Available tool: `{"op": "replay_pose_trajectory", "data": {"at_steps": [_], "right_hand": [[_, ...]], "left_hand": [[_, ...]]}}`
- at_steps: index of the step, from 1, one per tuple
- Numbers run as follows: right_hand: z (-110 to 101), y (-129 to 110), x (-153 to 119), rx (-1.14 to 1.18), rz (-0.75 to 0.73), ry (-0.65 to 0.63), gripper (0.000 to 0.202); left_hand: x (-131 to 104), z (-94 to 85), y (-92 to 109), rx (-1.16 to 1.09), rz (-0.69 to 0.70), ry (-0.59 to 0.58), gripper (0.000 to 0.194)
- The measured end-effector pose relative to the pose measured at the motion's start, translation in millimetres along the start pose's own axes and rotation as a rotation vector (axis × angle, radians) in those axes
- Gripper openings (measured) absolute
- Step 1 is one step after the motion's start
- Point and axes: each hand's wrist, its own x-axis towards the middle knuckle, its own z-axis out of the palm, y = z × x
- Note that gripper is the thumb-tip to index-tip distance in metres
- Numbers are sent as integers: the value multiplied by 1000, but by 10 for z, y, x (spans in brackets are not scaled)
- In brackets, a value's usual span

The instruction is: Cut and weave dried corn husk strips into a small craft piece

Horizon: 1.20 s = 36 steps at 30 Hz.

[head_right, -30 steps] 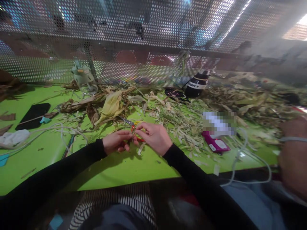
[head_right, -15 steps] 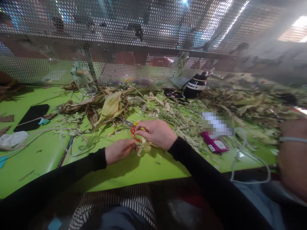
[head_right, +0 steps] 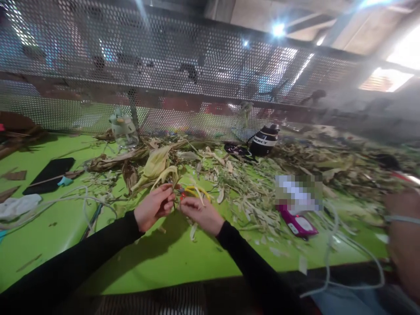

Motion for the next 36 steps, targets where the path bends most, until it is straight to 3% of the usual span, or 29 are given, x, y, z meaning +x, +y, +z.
{"op": "replay_pose_trajectory", "data": {"at_steps": [3,6,13,16,21,24,27,30,31,34,36], "right_hand": [[42,55,23,31,15,49,38],[17,97,15,42,36,54,35],[-81,109,-116,-118,32,71,33],[-5,27,-233,-283,-35,134,33],[195,-271,-513,-735,-306,221,25],[58,-482,-594,-987,-479,317,24],[-259,-640,-564,-1042,-453,388,27],[-506,-711,-500,-980,-377,240,29],[-547,-723,-489,-979,-359,170,29],[-607,-778,-506,-1048,-300,-5,29],[-669,-860,-538,-1066,-272,-90,31]], "left_hand": [[-32,-14,36,-133,-15,-72,10],[-46,-31,77,-186,-18,-65,12],[-38,-37,92,-100,36,-50,11],[21,-72,23,118,137,-27,10],[135,-188,-144,898,436,-3,8],[100,-197,-183,1101,463,-152,7],[3,-148,-171,1086,376,-406,10],[-63,-112,-168,1107,330,-588,11],[-65,-114,-172,1176,348,-578,10],[-19,-161,-173,1430,418,-404,7],[15,-195,-155,1505,395,-355,9]]}}
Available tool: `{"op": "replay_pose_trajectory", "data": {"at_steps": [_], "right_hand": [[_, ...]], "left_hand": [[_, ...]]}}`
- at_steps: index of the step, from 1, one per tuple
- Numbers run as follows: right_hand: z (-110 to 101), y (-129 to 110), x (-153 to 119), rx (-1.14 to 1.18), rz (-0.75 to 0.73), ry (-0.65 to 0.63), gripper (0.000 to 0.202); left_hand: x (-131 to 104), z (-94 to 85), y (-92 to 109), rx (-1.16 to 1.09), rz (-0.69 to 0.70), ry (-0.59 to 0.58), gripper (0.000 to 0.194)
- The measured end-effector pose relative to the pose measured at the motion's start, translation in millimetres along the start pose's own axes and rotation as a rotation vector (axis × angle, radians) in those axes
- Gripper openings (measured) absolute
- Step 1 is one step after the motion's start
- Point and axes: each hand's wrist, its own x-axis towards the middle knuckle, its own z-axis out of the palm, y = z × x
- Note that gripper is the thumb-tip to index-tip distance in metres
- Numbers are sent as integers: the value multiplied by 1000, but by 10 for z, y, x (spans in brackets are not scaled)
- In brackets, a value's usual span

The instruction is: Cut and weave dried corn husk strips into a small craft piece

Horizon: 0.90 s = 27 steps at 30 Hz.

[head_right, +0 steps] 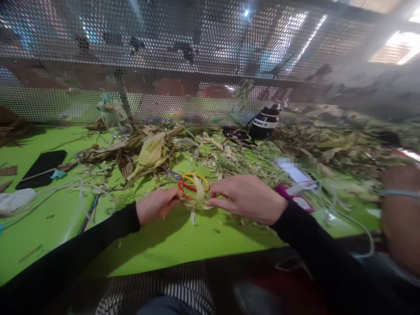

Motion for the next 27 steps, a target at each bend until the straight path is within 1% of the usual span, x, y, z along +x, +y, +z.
{"op": "replay_pose_trajectory", "data": {"at_steps": [2,3,4,5,6,7,8,9,10,11,13,14,15,16,18,20,22,25,27], "right_hand": [[-143,54,-8,64,-19,-36,32],[-211,106,5,100,-19,-27,32],[-264,171,31,121,2,10,32],[-295,245,70,118,35,60,32],[-300,317,117,85,74,142,32],[-281,378,168,14,121,267,32],[-241,414,218,-84,158,398,31],[-185,416,258,-168,188,512,30],[-122,377,285,-186,195,577,30],[-54,299,294,-152,197,627,28],[83,52,259,-95,169,742,19],[153,-89,223,-73,121,755,16],[227,-223,185,-18,50,671,15],[305,-335,154,41,10,564,15],[475,-463,134,81,-4,418,18],[648,-462,181,116,84,361,19],[801,-386,271,193,183,324,23],[959,-287,413,373,268,339,28],[1025,-283,487,472,317,374,30]], "left_hand": [[0,-21,-9,-24,3,-40,8],[-6,-27,3,-85,14,-78,7],[-16,-32,24,-186,15,-132,7],[-27,-34,51,-325,-2,-195,9],[-39,-37,78,-489,-30,-250,11],[-48,-42,101,-660,-68,-283,14],[-53,-49,118,-821,-111,-282,18],[-53,-59,126,-964,-149,-242,21],[-48,-71,124,-1086,-180,-175,23],[-38,-83,114,-1193,-205,-99,24],[-10,-101,77,-1372,-257,35,22],[6,-106,57,-1438,-279,88,20],[20,-109,40,-1488,-300,133,18],[32,-110,29,-1524,-319,171,17],[47,-112,29,-1564,-351,222,15],[50,-118,53,-1584,-382,247,15],[44,-127,85,-1595,-416,277,16],[35,-136,108,-1596,-441,335,19],[35,-130,104,-1589,-432,368,23]]}}
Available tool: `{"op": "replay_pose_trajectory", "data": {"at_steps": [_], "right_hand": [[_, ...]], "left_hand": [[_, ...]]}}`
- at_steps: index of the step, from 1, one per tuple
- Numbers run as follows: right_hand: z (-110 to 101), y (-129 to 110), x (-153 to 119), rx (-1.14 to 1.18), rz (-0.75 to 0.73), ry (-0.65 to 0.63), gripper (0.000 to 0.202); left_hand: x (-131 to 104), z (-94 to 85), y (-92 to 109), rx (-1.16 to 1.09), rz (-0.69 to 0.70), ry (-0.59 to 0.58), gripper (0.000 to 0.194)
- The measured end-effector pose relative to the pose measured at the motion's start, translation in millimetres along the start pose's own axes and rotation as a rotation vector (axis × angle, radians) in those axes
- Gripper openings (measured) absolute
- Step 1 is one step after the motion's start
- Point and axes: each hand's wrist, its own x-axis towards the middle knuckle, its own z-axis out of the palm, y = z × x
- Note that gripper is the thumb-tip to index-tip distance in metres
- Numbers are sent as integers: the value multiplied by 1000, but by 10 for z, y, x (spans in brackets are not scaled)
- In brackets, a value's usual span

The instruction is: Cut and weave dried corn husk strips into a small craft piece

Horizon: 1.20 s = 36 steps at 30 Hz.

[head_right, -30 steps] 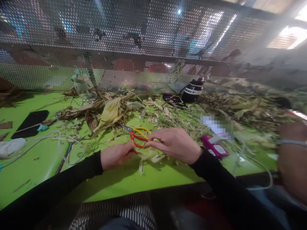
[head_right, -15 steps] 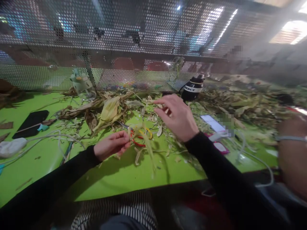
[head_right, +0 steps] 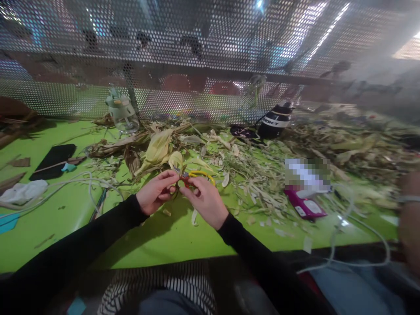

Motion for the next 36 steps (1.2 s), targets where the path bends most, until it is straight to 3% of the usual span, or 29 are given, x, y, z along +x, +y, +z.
{"op": "replay_pose_trajectory", "data": {"at_steps": [3,7,13,22,28,33,36], "right_hand": [[115,-34,35,66,45,88,29],[199,-75,61,-21,-34,177,18],[72,-44,64,51,-62,104,17],[-21,-64,42,-99,-63,111,19],[-33,-82,57,39,17,50,13],[-18,-39,48,71,78,15,15],[-19,-5,39,31,42,-13,15]], "left_hand": [[11,-8,-19,19,19,32,27],[12,-4,-31,48,14,93,28],[56,-43,-33,151,92,104,23],[114,-85,-61,424,228,77,10],[103,-51,-100,449,144,-63,9],[91,-45,-79,318,50,-64,12],[96,-57,-68,281,28,-78,16]]}}
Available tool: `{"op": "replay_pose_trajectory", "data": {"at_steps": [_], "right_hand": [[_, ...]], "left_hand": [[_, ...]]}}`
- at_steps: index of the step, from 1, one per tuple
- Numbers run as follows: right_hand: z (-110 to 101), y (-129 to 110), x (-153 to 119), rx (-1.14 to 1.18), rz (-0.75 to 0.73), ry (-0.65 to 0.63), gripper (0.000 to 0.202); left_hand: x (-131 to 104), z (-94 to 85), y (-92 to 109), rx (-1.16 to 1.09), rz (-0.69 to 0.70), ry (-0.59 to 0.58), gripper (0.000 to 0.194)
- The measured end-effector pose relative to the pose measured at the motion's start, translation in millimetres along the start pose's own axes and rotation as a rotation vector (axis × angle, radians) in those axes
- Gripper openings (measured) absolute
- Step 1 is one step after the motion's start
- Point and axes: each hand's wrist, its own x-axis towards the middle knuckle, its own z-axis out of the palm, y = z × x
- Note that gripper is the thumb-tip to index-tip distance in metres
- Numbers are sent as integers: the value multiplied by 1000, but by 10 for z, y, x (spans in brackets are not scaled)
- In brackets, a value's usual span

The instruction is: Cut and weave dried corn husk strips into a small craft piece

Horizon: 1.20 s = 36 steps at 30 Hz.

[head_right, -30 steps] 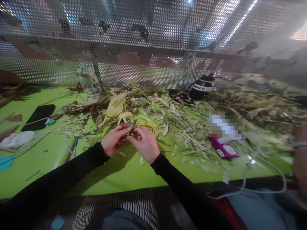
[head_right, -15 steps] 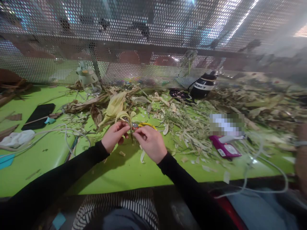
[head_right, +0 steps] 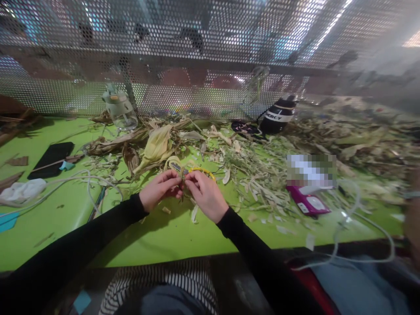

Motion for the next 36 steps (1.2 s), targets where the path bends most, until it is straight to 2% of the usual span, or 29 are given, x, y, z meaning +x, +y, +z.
{"op": "replay_pose_trajectory", "data": {"at_steps": [7,10,14,18,21,23,26,29,33,36], "right_hand": [[-42,-10,-30,-173,-154,42,21],[-54,22,-61,-188,-147,78,22],[-61,73,-94,-73,-180,62,20],[-99,44,-144,-8,-175,10,18],[-128,24,-189,-4,-144,-41,19],[-128,41,-210,-10,-146,-42,20],[-93,105,-221,-50,-148,-56,20],[-36,172,-223,-86,-162,-83,20],[23,217,-215,-90,-173,-105,19],[36,225,-196,-46,-140,-91,20]], "left_hand": [[-7,-7,12,-59,27,9,21],[-36,-2,26,-88,63,-52,23],[-83,-30,76,-14,98,-189,23],[-91,-103,149,311,141,-311,17],[-62,-142,153,564,272,-377,17],[-39,-153,124,773,415,-388,16],[-8,-163,60,1104,581,-326,15],[25,-183,6,1242,549,-273,24],[72,-223,-29,1259,406,-260,33],[100,-246,-38,1261,353,-283,34]]}}
